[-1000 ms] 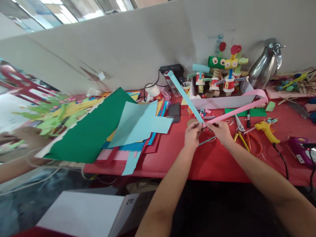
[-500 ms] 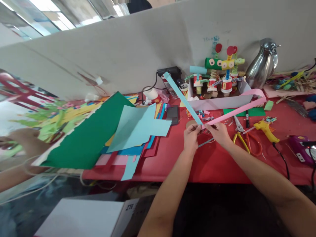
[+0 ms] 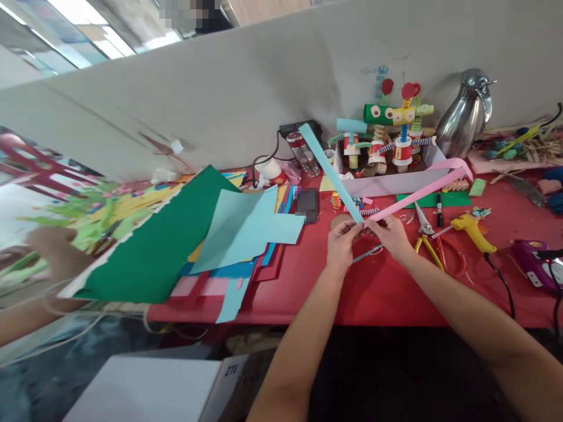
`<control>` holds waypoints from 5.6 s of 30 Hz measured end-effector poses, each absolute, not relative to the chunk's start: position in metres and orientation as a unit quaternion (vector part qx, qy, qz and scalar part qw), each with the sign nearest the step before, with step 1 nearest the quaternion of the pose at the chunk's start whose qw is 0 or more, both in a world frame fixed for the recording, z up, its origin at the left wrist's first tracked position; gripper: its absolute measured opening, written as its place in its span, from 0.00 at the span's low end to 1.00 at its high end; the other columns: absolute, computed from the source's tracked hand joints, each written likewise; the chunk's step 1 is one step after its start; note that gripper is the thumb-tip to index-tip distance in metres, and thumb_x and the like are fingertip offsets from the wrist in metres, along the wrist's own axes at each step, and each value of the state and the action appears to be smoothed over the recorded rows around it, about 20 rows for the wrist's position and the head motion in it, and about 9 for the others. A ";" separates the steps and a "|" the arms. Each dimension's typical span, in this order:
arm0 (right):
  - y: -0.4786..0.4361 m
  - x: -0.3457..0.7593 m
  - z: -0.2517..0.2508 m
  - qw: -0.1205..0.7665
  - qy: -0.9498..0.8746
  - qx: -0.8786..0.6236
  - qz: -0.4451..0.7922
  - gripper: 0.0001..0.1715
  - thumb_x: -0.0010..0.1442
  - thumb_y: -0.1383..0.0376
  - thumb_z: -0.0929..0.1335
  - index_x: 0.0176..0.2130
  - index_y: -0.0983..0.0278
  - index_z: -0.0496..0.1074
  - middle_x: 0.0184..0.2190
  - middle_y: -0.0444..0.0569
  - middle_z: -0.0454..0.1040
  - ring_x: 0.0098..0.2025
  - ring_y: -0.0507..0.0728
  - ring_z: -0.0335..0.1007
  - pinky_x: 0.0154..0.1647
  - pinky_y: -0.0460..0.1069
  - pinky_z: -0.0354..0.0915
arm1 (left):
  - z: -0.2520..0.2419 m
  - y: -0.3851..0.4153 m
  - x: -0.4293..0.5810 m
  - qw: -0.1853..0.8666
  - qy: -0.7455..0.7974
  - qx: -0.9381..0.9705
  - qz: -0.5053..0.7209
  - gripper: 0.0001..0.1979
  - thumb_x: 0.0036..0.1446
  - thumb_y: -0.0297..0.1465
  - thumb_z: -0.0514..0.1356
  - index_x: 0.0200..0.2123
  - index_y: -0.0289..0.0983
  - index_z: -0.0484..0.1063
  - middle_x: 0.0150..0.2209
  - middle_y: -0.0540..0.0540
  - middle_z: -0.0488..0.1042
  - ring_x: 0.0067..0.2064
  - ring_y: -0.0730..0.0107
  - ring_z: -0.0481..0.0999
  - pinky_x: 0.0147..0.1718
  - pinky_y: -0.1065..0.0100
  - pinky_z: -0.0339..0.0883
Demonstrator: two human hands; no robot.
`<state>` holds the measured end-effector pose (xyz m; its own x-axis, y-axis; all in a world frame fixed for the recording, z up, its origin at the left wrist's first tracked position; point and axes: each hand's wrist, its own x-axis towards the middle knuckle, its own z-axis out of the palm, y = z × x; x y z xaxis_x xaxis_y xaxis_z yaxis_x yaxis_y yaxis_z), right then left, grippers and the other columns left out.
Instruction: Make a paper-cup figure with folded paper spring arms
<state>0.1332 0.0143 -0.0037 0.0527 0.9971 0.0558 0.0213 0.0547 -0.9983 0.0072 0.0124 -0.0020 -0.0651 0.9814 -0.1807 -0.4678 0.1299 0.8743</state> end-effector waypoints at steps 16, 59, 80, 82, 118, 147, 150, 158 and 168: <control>0.011 0.127 0.007 0.539 -0.312 -0.471 0.625 0.06 0.38 0.64 0.74 0.21 0.64 0.76 0.18 0.43 0.73 0.22 0.50 0.66 0.26 0.47 0.63 | 0.000 0.015 0.002 0.665 0.438 0.257 0.548 0.15 0.27 0.29 0.75 0.24 0.34 0.80 0.24 0.47 0.79 0.26 0.75 0.75 0.31 0.72 0.70; 0.012 0.132 0.011 0.526 -0.342 -0.439 0.643 0.12 0.38 0.63 0.74 0.28 0.62 0.75 0.19 0.39 0.72 0.22 0.48 0.65 0.25 0.44 0.62 | -0.004 0.014 0.002 0.656 0.393 0.344 0.545 0.13 0.36 0.26 0.71 0.30 0.37 0.76 0.30 0.50 0.76 0.34 0.72 0.74 0.39 0.68 0.67; 0.014 0.128 -0.003 0.584 -0.437 -0.439 0.525 0.08 0.42 0.60 0.76 0.25 0.61 0.78 0.26 0.44 0.80 0.30 0.55 0.74 0.37 0.52 0.71 | -0.005 0.017 0.003 0.674 0.400 0.239 0.573 0.13 0.33 0.27 0.74 0.26 0.34 0.76 0.25 0.52 0.76 0.28 0.77 0.74 0.34 0.71 0.68; 0.013 0.127 -0.002 0.579 -0.426 -0.443 0.535 0.09 0.41 0.60 0.77 0.24 0.62 0.78 0.24 0.43 0.79 0.28 0.54 0.73 0.35 0.52 0.71 | -0.006 0.017 0.002 0.671 0.408 0.234 0.574 0.13 0.33 0.28 0.74 0.25 0.34 0.75 0.25 0.51 0.76 0.27 0.77 0.74 0.34 0.71 0.68; 0.010 0.125 0.002 0.602 -0.439 -0.422 0.517 0.07 0.42 0.60 0.76 0.25 0.59 0.78 0.27 0.43 0.80 0.33 0.57 0.75 0.42 0.54 0.70 | -0.007 0.014 0.007 0.592 0.401 0.332 0.615 0.09 0.37 0.29 0.72 0.24 0.37 0.77 0.25 0.52 0.75 0.29 0.77 0.72 0.35 0.72 0.67; 0.014 0.125 -0.001 0.568 -0.332 -0.470 0.589 0.13 0.33 0.60 0.78 0.19 0.63 0.75 0.18 0.43 0.75 0.22 0.51 0.67 0.28 0.49 0.65 | -0.005 0.017 0.005 0.658 0.433 0.249 0.564 0.10 0.32 0.26 0.73 0.24 0.34 0.79 0.23 0.50 0.77 0.26 0.75 0.74 0.32 0.70 0.67; 0.014 0.124 -0.001 0.570 -0.329 -0.467 0.591 0.14 0.33 0.59 0.78 0.19 0.63 0.74 0.18 0.43 0.75 0.22 0.51 0.67 0.30 0.50 0.66 | -0.005 0.016 0.005 0.651 0.433 0.258 0.568 0.11 0.34 0.29 0.73 0.24 0.34 0.79 0.23 0.50 0.76 0.27 0.76 0.74 0.32 0.71 0.67; 0.012 0.124 0.005 0.575 -0.313 -0.463 0.598 0.13 0.32 0.60 0.78 0.19 0.63 0.75 0.17 0.42 0.74 0.22 0.51 0.66 0.30 0.50 0.67 | -0.007 0.017 0.005 0.654 0.417 0.258 0.577 0.12 0.32 0.28 0.74 0.24 0.35 0.79 0.25 0.51 0.78 0.28 0.76 0.74 0.33 0.71 0.68; 0.014 0.129 0.005 0.554 -0.287 -0.476 0.620 0.12 0.30 0.64 0.78 0.19 0.63 0.76 0.17 0.43 0.75 0.21 0.50 0.66 0.27 0.48 0.65 | -0.006 0.018 0.003 0.672 0.421 0.255 0.553 0.13 0.28 0.23 0.72 0.24 0.35 0.78 0.24 0.50 0.78 0.27 0.74 0.75 0.33 0.69 0.70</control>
<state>0.1293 0.0138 0.0054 0.0666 0.9598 -0.2725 -0.4146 -0.2218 -0.8826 0.0029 0.0185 -0.0059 0.0336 0.9585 -0.2831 -0.5293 0.2573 0.8085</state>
